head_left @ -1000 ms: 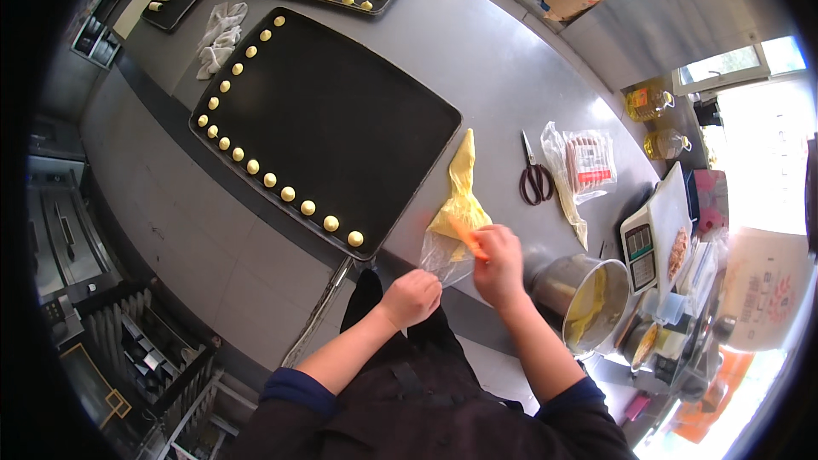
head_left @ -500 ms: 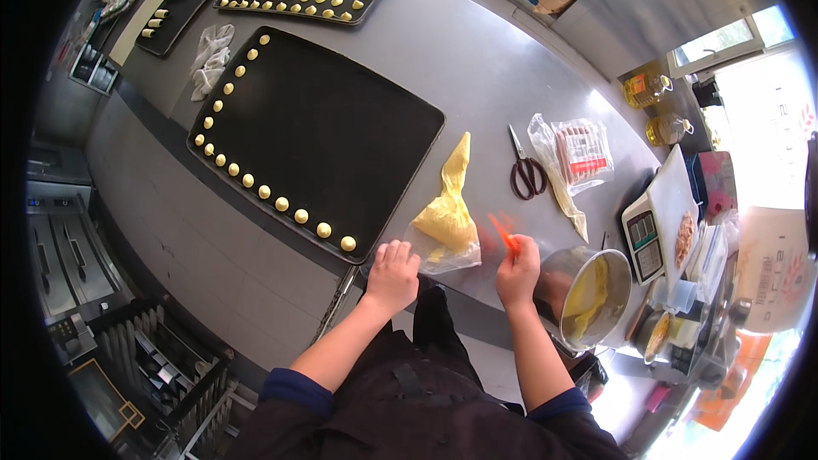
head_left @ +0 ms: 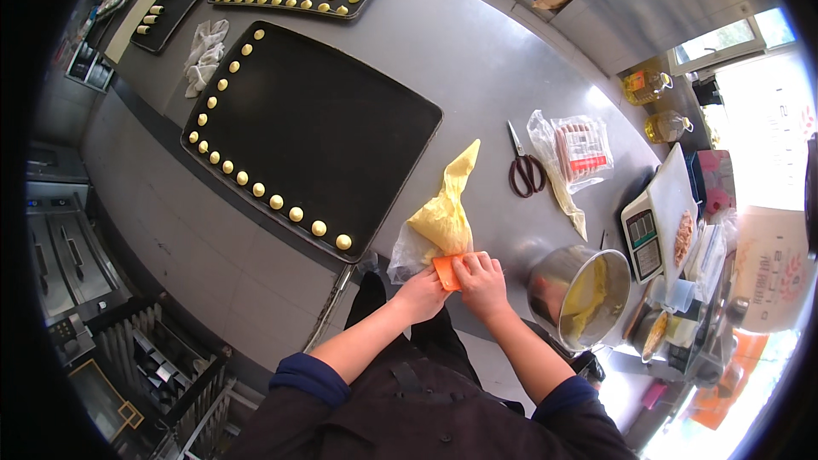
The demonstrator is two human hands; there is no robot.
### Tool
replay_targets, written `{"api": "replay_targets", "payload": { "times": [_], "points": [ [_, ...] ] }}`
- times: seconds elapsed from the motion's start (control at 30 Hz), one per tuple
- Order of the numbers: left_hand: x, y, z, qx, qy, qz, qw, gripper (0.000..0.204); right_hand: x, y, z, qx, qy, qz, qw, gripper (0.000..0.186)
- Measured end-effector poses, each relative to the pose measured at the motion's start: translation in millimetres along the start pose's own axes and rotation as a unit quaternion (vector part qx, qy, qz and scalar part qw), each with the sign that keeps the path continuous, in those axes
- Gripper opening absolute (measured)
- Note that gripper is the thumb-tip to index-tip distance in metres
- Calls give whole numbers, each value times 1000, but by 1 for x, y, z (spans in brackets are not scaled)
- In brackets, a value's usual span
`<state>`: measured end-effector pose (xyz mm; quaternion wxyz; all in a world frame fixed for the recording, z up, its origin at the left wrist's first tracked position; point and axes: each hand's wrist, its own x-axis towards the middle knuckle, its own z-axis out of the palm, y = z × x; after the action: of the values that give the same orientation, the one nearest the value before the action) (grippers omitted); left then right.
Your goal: The person uses a piping bag to squeeze small dollops of yellow batter onto a black baking tray in neat rows. They refill the piping bag from a metal bowl and continue piping additional rows on a second tray.
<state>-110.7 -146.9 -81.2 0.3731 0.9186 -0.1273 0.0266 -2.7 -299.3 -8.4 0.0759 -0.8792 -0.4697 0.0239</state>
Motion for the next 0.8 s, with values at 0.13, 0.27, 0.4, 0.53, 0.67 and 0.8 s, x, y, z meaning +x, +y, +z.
{"api": "replay_targets", "payload": {
  "times": [0.13,0.27,0.4,0.53,0.67,0.8],
  "points": [
    [-3,-3,10,31,4,-3,1000,38,9,-3,15,-36,-4,-20,999,24],
    [-6,-6,16,84,-137,2,987,45,27,-2,27,-47,27,-24,998,19],
    [-3,-3,9,95,-136,20,986,49,45,5,32,-46,66,-22,997,24],
    [7,2,-7,56,-95,20,994,50,48,8,10,7,34,48,998,22],
    [9,12,-7,-62,-171,-47,982,50,30,-20,-8,18,78,7,997,17],
    [5,15,5,-230,-123,-116,958,62,44,-46,25,-42,40,38,998,13]
  ]
}}
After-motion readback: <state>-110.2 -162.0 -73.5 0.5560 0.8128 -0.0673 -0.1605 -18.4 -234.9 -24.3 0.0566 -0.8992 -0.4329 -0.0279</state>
